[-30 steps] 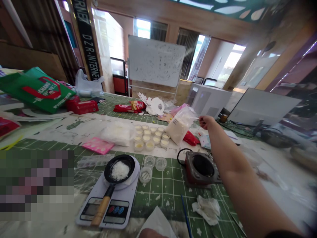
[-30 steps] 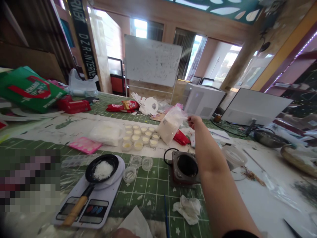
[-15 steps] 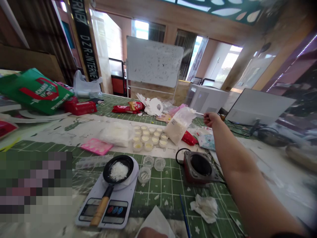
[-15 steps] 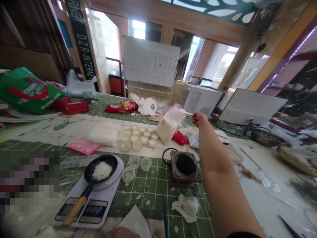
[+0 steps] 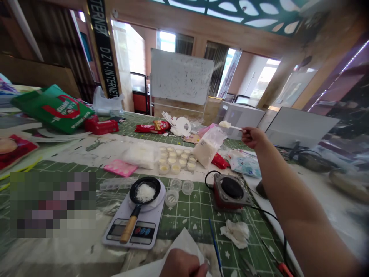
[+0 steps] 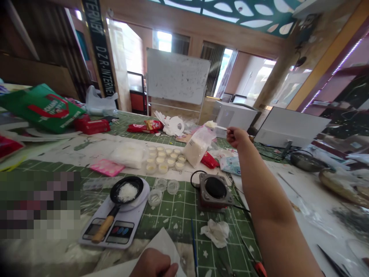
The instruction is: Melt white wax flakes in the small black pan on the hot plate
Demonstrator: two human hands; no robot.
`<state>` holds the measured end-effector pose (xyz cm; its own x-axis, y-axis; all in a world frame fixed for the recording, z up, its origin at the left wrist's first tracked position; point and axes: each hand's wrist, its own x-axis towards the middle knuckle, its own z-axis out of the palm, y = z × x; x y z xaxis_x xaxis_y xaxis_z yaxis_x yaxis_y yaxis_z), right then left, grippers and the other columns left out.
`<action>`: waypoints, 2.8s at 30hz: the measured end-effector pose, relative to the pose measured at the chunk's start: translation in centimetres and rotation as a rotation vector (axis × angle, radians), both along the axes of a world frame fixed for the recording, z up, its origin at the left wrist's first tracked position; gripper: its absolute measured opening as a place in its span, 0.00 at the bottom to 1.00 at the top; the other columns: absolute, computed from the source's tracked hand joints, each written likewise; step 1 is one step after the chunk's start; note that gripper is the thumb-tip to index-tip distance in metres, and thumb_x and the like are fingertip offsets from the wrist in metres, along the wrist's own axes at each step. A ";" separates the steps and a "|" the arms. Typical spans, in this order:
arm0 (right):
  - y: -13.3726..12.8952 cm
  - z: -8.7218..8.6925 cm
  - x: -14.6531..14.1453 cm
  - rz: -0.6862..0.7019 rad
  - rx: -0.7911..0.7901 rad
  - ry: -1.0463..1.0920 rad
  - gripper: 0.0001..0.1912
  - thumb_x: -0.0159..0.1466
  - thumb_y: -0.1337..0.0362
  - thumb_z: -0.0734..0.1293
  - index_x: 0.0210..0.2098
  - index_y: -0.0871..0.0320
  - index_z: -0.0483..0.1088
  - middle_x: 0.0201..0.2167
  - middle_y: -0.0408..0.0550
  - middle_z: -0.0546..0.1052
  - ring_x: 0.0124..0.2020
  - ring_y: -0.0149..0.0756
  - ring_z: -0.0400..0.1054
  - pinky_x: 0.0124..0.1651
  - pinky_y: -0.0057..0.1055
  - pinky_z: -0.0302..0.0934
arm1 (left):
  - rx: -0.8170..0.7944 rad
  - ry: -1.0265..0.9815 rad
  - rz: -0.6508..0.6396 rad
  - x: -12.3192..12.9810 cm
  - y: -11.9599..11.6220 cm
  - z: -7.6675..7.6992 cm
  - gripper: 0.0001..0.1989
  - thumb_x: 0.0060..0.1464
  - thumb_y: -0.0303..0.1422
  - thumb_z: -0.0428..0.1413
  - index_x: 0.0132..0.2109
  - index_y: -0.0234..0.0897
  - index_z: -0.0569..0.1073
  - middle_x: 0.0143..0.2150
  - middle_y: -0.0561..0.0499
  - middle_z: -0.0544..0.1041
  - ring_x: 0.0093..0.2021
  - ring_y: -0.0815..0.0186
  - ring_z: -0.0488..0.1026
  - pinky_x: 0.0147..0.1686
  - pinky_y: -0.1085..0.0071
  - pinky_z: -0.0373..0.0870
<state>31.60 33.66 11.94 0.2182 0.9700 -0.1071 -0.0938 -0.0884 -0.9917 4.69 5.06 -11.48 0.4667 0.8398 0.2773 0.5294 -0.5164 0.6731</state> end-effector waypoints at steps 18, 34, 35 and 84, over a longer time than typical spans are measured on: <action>-11.6 -11.8 -20.7 0.555 -0.108 0.028 0.07 0.49 0.65 0.65 0.22 0.60 0.62 0.12 0.36 0.60 0.11 0.19 0.43 0.13 0.20 0.33 | 0.183 -0.034 0.060 -0.4 -1.2 2.3 0.18 0.47 0.32 0.49 0.14 0.33 0.57 0.10 0.56 0.58 0.14 0.77 0.51 0.17 0.75 0.43; -12.3 -14.5 -22.7 0.522 0.063 -0.258 0.11 0.50 0.58 0.66 0.29 0.59 0.74 0.14 0.40 0.68 0.14 0.23 0.49 0.17 0.24 0.41 | 0.212 0.008 0.040 -0.2 -1.4 2.5 0.17 0.46 0.32 0.51 0.14 0.34 0.59 0.10 0.56 0.61 0.14 0.77 0.56 0.16 0.74 0.44; -12.3 -14.5 -22.6 0.523 0.064 -0.256 0.12 0.50 0.58 0.66 0.29 0.59 0.74 0.14 0.40 0.68 0.14 0.23 0.49 0.17 0.24 0.41 | 0.208 0.008 0.043 -0.2 -1.4 2.5 0.17 0.46 0.32 0.51 0.14 0.34 0.59 0.10 0.56 0.61 0.14 0.77 0.57 0.16 0.75 0.44; -10.3 -11.8 -19.7 0.494 -0.146 0.212 0.06 0.50 0.69 0.63 0.23 0.60 0.58 0.13 0.35 0.59 0.11 0.18 0.43 0.12 0.17 0.34 | 0.185 -0.009 0.038 -0.2 -1.1 1.8 0.17 0.47 0.31 0.49 0.14 0.35 0.57 0.10 0.55 0.62 0.13 0.76 0.54 0.17 0.74 0.44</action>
<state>11.87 23.41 0.09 -0.3000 0.9233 -0.2398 -0.2029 -0.3074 -0.9297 4.50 3.93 -9.64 0.4326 0.7910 0.4326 0.5450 -0.6117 0.5735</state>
